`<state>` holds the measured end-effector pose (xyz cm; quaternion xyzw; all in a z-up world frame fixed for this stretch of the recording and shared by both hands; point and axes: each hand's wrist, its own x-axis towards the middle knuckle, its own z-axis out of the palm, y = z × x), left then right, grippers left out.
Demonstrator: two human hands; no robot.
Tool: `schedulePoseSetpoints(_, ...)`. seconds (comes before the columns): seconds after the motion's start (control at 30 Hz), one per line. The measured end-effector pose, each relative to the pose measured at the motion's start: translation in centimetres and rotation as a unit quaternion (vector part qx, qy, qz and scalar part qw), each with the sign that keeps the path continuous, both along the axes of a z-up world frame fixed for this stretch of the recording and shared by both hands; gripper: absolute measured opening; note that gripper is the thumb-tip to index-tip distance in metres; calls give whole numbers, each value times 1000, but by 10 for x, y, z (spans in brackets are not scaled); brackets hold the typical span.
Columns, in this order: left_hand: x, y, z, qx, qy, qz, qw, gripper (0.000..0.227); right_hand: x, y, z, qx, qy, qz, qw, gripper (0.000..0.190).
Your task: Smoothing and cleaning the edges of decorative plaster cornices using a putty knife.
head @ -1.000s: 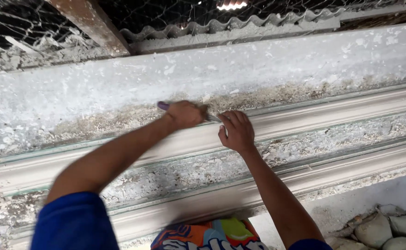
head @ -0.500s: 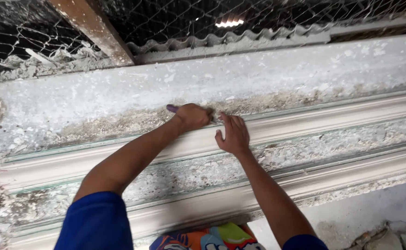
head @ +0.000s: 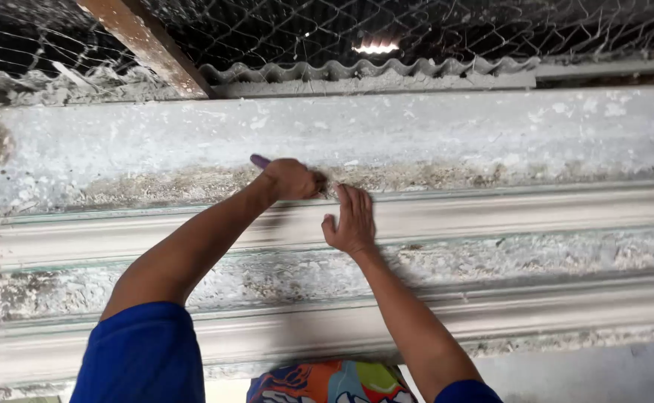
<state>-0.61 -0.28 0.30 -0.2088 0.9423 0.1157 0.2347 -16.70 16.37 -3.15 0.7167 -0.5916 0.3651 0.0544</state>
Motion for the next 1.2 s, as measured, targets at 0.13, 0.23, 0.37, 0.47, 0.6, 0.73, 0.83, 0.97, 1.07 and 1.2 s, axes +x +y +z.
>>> schedulePoseSetpoints(0.13, 17, 23, 31, -109, -100, -206, 967, 129, -22, 4, 5, 18, -73, 30, 997, 76)
schedulePoseSetpoints(0.23, 37, 26, 55, -121, -257, -161, 945, 128, -76, 7, 10, 8, -77, 52, 996, 66)
schedulePoseSetpoints(0.37, -5, 15, -20, -24, -128, 20, 991, 53, -151, 13, 15, 52, 68, 16, 996, 50)
schedulePoseSetpoints(0.47, -37, 12, -48, -28, -15, -6, 999, 31, -169, 17, 4, 45, 118, 5, 992, 36)
schedulePoseSetpoints(0.6, -2, 13, -59, -66, -20, -61, 996, 38, -169, 18, 15, 81, 94, 27, 992, 27)
schedulePoseSetpoints(0.73, 9, 16, 60, -75, -221, -181, 955, 140, -166, 13, 12, 78, 114, 9, 990, 28)
schedulePoseSetpoints(0.83, -23, 15, 61, -32, -233, -92, 968, 139, -167, 14, 11, 80, 121, 4, 989, 27)
schedulePoseSetpoints(0.97, -69, 24, 32, -50, -95, -181, 978, 120, -165, 18, 17, 85, 123, 19, 989, 27)
schedulePoseSetpoints(1.07, -45, 15, 38, -114, -150, -274, 943, 97, -164, 15, 19, 61, 118, 22, 991, 28)
schedulePoseSetpoints(1.2, -15, 9, 36, -78, -162, -199, 963, 100, -163, 13, 15, 51, 118, 9, 992, 30)
